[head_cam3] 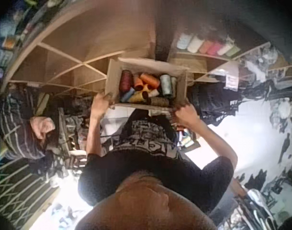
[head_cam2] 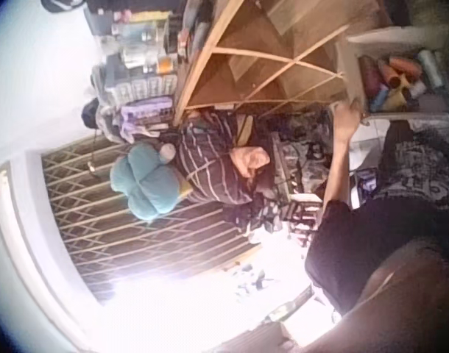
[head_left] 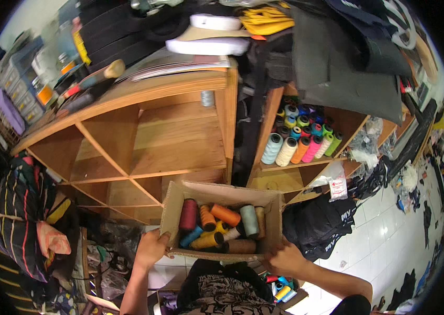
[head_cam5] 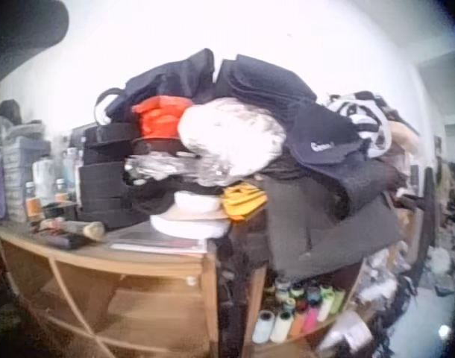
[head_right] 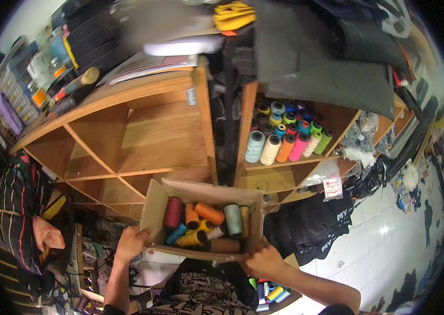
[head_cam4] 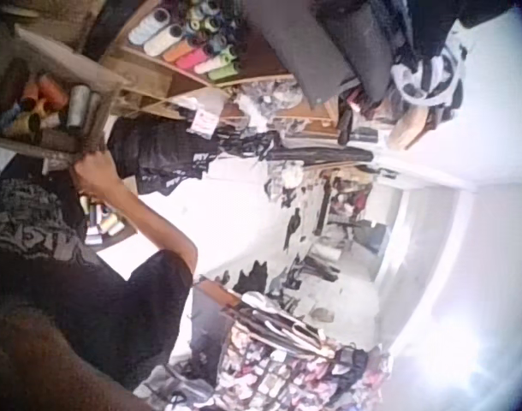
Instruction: The person picks up thread spools from a box on the floor and places them onto wooden shelves. The person also picks up spools from the shelves to tuck in loose thread ends before returning them to the shelf.
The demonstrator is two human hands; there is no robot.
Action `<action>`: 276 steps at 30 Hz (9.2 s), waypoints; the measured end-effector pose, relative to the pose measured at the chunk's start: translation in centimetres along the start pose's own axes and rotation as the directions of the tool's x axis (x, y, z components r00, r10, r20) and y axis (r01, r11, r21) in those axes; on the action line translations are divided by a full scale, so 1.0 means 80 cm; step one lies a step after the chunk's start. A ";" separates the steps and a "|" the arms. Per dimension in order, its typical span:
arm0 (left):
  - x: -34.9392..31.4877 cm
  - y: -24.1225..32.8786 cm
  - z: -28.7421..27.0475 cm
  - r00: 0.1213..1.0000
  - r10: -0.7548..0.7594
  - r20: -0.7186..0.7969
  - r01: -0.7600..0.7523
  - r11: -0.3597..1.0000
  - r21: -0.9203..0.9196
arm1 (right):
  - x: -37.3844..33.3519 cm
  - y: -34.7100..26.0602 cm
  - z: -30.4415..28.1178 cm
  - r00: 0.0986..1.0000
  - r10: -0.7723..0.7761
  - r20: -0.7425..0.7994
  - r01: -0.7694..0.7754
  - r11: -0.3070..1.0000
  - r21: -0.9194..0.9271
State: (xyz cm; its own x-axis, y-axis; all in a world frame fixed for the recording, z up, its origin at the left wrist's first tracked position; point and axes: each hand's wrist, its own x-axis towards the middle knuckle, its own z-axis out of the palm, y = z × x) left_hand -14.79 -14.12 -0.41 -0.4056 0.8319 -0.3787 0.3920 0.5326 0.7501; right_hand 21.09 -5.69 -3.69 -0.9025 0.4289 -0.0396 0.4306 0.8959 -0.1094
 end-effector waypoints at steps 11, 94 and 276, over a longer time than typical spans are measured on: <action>0.057 -0.136 -0.032 0.990 0.027 -0.138 -0.041 0.994 -0.100 | 0.129 0.012 0.045 0.997 -0.078 -0.026 0.076 0.996 -0.055; 0.108 0.048 -0.070 0.883 0.462 0.080 -0.298 0.685 -0.665 | 0.357 0.026 -0.106 0.989 0.138 -0.044 0.056 -0.083 0.995; 0.079 0.050 -0.082 0.375 0.702 -0.606 -0.797 0.577 0.175 | 0.391 -0.022 -0.070 0.941 0.180 -0.286 0.333 -0.348 0.876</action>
State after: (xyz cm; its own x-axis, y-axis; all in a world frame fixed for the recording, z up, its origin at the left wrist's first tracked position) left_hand -21.22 -7.75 3.78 -0.3775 0.5911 0.7128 0.6945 -0.3285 0.6401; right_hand -7.83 6.78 0.79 -0.7687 0.5978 0.2276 -0.4606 -0.2703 -0.8454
